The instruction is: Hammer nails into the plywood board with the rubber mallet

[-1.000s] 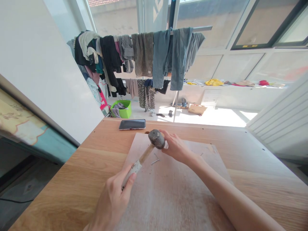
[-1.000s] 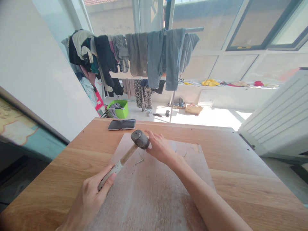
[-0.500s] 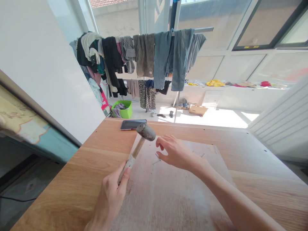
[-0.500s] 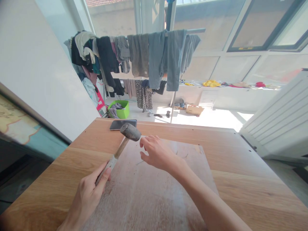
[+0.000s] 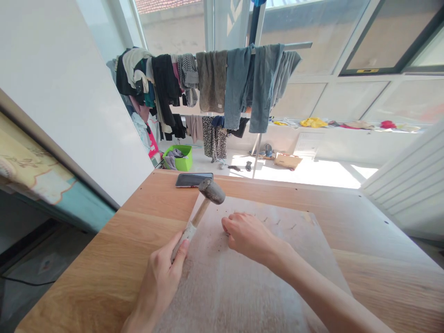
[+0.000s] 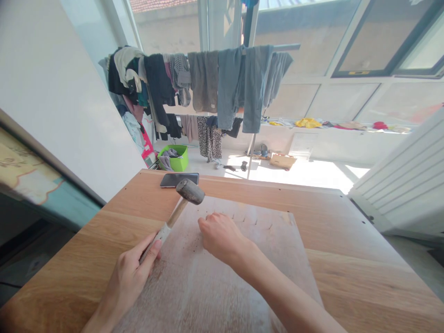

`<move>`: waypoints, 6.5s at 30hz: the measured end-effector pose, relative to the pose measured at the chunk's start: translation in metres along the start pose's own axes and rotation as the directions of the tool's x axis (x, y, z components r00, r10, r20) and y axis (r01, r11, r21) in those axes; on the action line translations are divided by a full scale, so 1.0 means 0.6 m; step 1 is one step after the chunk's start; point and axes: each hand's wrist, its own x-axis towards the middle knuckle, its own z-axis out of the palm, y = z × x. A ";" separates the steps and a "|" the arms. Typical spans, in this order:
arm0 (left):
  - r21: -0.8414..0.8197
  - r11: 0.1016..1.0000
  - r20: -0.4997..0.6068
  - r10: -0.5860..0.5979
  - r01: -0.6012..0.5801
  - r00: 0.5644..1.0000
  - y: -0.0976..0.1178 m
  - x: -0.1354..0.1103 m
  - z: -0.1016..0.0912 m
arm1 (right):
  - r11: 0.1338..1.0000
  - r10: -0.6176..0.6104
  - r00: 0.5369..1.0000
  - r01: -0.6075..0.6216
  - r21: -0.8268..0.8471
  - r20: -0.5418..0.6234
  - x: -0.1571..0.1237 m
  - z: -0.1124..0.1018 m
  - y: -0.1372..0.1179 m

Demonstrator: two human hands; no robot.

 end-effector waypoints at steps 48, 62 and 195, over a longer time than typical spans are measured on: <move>-0.030 0.997 -0.034 0.070 -0.071 0.997 -0.018 -0.014 0.004 | 0.938 0.141 0.841 0.055 0.342 -0.522 0.056 0.078 0.077; 0.039 0.995 0.027 0.088 -0.089 0.996 -0.015 -0.027 -0.017 | 0.939 0.191 0.853 -0.014 0.344 -0.486 0.051 0.069 0.067; 0.299 0.874 -0.164 0.443 -0.383 0.882 -0.052 -0.046 -0.018 | 0.930 0.064 0.915 0.090 0.356 -0.398 0.075 0.044 0.051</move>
